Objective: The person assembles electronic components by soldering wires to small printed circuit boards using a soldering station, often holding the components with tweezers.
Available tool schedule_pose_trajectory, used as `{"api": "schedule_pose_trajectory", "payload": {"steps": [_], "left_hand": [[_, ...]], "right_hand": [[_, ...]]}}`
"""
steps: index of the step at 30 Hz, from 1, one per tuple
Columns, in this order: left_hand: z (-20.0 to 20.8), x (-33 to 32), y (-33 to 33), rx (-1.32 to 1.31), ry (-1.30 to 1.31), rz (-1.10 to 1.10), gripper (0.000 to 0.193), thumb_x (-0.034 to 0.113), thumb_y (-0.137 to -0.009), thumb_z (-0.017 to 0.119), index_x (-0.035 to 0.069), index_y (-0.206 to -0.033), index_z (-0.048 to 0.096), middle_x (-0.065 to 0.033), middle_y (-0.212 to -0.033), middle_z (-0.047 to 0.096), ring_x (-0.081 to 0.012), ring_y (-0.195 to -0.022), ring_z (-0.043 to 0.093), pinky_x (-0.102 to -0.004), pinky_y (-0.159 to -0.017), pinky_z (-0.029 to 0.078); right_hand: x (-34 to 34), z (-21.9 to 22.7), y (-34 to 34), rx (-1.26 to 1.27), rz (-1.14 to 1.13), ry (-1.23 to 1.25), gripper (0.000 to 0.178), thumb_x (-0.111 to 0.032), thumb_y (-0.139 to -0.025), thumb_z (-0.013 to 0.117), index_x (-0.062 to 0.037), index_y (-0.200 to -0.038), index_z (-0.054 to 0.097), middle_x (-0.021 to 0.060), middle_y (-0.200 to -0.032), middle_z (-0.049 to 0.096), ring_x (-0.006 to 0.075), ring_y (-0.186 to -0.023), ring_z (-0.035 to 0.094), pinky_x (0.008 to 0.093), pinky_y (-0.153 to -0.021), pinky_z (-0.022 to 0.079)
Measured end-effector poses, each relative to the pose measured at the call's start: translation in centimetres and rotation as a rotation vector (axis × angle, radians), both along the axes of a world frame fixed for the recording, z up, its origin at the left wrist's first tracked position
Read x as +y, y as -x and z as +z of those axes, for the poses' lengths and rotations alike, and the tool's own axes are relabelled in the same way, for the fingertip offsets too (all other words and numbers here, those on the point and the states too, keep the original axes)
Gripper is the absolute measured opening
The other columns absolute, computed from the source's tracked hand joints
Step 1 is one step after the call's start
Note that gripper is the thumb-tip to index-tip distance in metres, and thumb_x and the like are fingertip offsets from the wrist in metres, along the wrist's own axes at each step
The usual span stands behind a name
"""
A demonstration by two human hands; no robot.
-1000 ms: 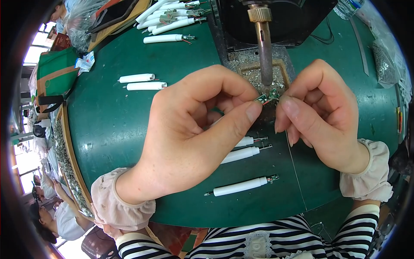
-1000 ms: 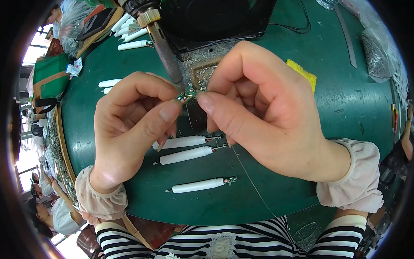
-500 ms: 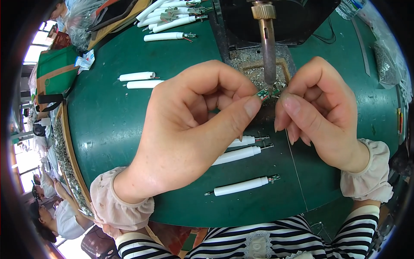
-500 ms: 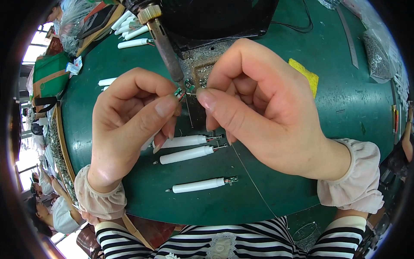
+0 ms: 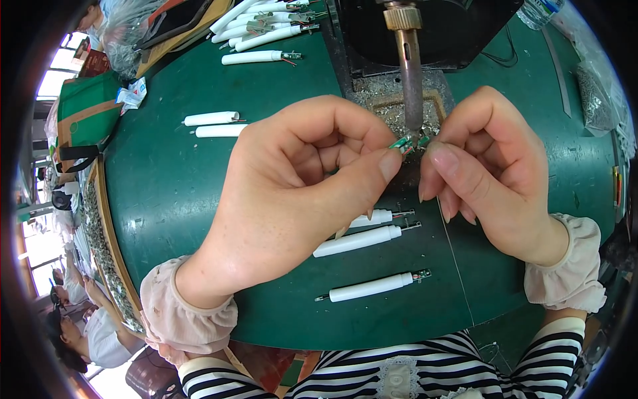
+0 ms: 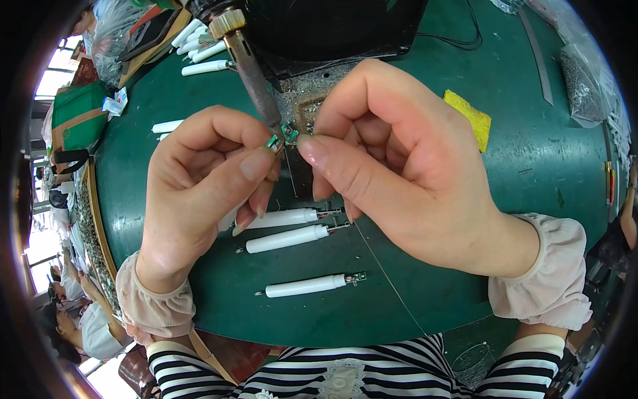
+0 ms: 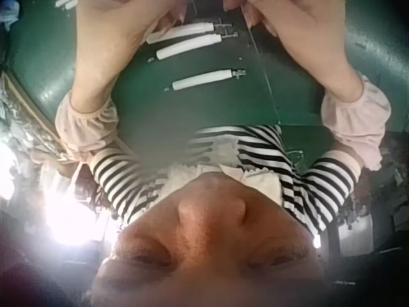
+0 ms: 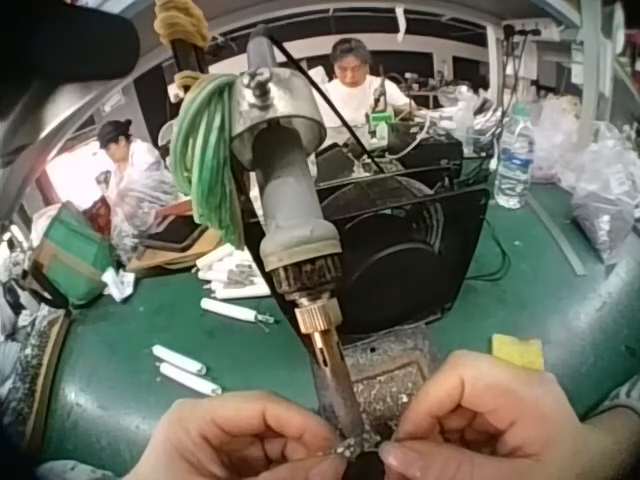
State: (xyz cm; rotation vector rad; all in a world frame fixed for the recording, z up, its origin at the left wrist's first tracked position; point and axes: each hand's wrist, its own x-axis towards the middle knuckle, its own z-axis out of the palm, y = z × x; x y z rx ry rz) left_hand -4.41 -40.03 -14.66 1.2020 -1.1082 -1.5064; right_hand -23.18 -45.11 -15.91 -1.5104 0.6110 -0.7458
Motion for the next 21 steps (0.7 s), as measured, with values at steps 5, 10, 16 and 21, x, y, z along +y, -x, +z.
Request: {"api": "schedule_pose_trajectory", "payload": {"steps": [5,10,16,21], "left_hand": [[-0.23,-0.10,0.02,0.019,0.014,0.006,0.010,0.003,-0.082,0.056,-0.001,-0.089,0.052,-0.0070,-0.074,0.057,-0.0083,-0.054,0.051,-0.0178,-0.042,0.037],[0.03,-0.05,-0.07,0.021,0.002,0.020,0.009,0.003,-0.082,0.056,-0.001,-0.089,0.052,-0.0068,-0.073,0.057,-0.0081,-0.054,0.051,-0.0176,-0.042,0.036],[-0.30,0.10,-0.18,-0.023,0.009,0.007,0.009,0.004,-0.082,0.057,-0.001,-0.088,0.053,-0.0059,-0.072,0.057,-0.0075,-0.054,0.051,-0.0173,-0.042,0.037],[-0.27,0.14,0.06,-0.048,0.061,0.001,0.010,0.004,-0.082,0.057,-0.001,-0.089,0.053,-0.0057,-0.073,0.057,-0.0076,-0.055,0.052,-0.0174,-0.043,0.038]], "right_hand": [[-0.03,-0.06,-0.02,0.009,-0.001,0.006,0.012,-0.011,-0.088,0.049,-0.0028,-0.088,0.041,0.0077,-0.068,0.057,0.0042,-0.046,0.045,0.0137,-0.038,0.031],[-0.27,0.24,0.18,0.065,-0.006,-0.012,0.017,-0.020,-0.090,0.046,-0.0048,-0.087,0.039,0.0050,-0.063,0.054,0.0028,-0.043,0.040,0.0134,-0.037,0.026],[-0.66,0.40,0.53,0.116,0.052,-0.036,0.019,-0.022,-0.091,0.044,-0.0061,-0.087,0.036,0.0035,-0.060,0.051,0.0025,-0.042,0.037,0.0135,-0.038,0.026],[-0.21,0.18,0.24,0.078,0.034,-0.055,0.018,-0.021,-0.091,0.045,-0.0058,-0.088,0.037,0.0040,-0.061,0.052,0.0026,-0.044,0.039,0.0136,-0.039,0.027]]}}
